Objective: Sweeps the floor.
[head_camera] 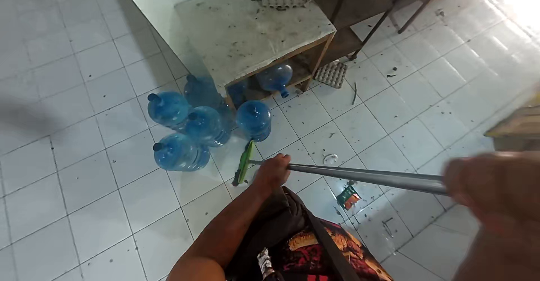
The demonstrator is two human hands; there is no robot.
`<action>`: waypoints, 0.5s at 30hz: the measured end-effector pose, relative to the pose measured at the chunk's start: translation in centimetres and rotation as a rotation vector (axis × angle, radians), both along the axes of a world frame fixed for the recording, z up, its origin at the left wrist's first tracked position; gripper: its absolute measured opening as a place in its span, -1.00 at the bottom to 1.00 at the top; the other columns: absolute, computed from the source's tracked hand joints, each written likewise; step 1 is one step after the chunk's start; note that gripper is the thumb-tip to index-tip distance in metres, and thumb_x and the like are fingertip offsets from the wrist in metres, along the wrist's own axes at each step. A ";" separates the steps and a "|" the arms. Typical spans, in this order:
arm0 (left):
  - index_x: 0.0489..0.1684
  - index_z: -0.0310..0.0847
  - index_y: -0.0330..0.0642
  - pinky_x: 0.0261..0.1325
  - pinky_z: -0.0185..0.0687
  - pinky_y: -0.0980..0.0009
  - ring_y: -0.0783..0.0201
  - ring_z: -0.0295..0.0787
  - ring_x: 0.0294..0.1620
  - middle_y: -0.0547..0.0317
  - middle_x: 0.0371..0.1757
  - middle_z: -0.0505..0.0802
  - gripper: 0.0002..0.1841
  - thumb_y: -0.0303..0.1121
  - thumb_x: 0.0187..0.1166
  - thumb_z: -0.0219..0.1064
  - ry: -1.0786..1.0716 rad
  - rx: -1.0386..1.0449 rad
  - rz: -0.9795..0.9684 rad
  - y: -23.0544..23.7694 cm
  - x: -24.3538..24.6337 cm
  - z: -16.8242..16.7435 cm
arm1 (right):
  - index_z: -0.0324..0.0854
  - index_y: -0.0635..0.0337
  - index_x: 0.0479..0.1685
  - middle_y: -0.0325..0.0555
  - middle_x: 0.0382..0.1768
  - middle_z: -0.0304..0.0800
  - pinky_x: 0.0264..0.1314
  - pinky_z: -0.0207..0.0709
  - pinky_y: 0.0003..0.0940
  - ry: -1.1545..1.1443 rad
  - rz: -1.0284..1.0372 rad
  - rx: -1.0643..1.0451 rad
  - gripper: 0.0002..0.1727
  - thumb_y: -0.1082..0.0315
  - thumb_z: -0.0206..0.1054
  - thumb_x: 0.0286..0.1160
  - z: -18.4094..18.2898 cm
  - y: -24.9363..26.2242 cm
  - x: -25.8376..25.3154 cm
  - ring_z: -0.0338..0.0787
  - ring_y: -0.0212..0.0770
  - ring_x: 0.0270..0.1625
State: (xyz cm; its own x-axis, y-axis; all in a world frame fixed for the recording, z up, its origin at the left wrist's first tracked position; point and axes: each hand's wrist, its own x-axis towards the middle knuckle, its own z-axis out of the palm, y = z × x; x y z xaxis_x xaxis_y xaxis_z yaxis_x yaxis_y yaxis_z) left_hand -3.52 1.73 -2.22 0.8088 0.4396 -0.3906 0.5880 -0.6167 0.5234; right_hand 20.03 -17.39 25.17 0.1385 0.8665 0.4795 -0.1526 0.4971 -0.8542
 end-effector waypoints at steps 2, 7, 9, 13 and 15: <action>0.06 0.72 -0.15 0.09 0.75 -0.15 -0.09 0.82 0.09 -0.08 0.11 0.81 -0.73 -0.21 0.61 0.25 0.056 -0.031 0.136 2.2 -2.5 -1.4 | 0.47 -0.05 -0.57 -0.39 -0.65 0.46 -0.23 0.62 -0.30 0.048 0.075 -0.029 -0.62 0.04 0.22 0.66 -1.8 4.8 -2.3 0.58 -0.35 -0.50; 0.09 0.75 -0.17 0.14 0.76 -0.05 -0.06 0.82 0.11 -0.12 0.17 0.79 -0.69 -0.16 0.69 0.21 0.028 0.020 0.353 7.9 -5.0 -3.1 | 0.52 -0.07 -0.55 -0.39 -0.63 0.52 -0.12 0.65 -0.27 0.089 0.016 -0.029 -0.68 0.11 0.24 0.65 -5.8 13.8 -6.9 0.64 -0.35 -0.46; 0.16 0.74 -0.17 0.15 0.78 -0.01 -0.05 0.83 0.12 -0.13 0.22 0.77 -0.69 -0.18 0.71 0.22 -0.012 0.084 0.415 10.4 -4.8 -3.8 | 0.57 -0.09 -0.53 -0.38 -0.57 0.62 0.00 0.71 -0.22 0.032 -0.061 -0.052 -0.66 0.06 0.23 0.68 -7.7 16.9 -8.1 0.73 -0.31 -0.36; 0.22 0.70 -0.12 0.12 0.79 -0.03 -0.08 0.82 0.13 -0.16 0.19 0.77 -0.72 -0.24 0.66 0.31 -0.018 0.120 0.467 15.6 -3.2 -6.7 | 0.65 -0.06 -0.43 -0.27 -0.48 0.75 0.25 0.76 0.03 -0.041 -0.286 -0.230 -0.54 -0.06 0.08 0.82 -15.4 22.3 -10.7 0.86 -0.16 -0.21; 0.25 0.67 -0.04 0.06 0.80 -0.09 -0.13 0.82 0.10 -0.18 0.21 0.76 -0.71 -0.20 0.66 0.32 0.039 0.066 0.431 16.8 -2.4 -8.6 | 0.58 -0.01 -0.48 -0.26 -0.57 0.66 0.25 0.74 0.02 0.038 -0.385 -0.287 -0.54 0.05 0.03 0.86 -18.4 23.5 -11.7 0.82 -0.17 -0.30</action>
